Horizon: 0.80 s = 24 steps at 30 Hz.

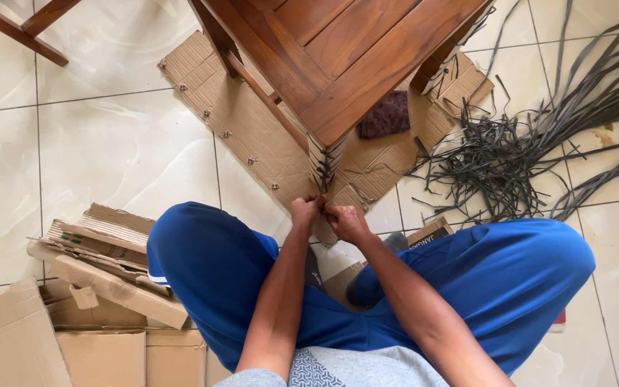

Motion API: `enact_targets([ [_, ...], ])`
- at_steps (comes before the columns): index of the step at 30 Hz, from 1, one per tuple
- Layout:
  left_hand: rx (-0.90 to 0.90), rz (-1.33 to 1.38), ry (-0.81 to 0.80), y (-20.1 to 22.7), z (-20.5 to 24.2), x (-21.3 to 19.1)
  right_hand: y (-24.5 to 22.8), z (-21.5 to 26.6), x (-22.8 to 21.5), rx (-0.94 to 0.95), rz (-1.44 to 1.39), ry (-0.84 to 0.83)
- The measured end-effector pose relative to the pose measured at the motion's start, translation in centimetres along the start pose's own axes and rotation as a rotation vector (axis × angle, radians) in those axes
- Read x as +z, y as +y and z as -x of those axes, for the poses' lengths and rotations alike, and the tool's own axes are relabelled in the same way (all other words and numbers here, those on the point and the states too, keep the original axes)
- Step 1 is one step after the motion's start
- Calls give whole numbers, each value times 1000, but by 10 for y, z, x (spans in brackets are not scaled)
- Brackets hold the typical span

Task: Wrapping the legs of a wooden table with decorative strips of rattan-like material.

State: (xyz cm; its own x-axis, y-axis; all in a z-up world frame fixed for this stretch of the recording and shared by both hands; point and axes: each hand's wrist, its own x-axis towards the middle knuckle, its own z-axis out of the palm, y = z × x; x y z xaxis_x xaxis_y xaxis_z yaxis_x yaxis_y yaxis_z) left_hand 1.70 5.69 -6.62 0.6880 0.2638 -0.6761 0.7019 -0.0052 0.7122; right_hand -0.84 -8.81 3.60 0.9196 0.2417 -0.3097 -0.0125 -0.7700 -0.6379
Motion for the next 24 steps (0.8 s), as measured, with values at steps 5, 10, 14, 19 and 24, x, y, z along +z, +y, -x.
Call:
enact_targets([
  [5,-18,-178,30,3,2,-10,33,-15,8,-40,-49,233],
  [10,-13,-223,35,14,19,-15,26,-30,8,-28,-245,364],
  [14,8,-176,15,4,17,-12,20,-41,20,161,-431,273],
  [19,49,-254,-12,-11,3,-11,17,-48,30,201,-385,268],
  [24,28,-194,-54,-7,2,-14,16,-48,37,170,-322,244],
])
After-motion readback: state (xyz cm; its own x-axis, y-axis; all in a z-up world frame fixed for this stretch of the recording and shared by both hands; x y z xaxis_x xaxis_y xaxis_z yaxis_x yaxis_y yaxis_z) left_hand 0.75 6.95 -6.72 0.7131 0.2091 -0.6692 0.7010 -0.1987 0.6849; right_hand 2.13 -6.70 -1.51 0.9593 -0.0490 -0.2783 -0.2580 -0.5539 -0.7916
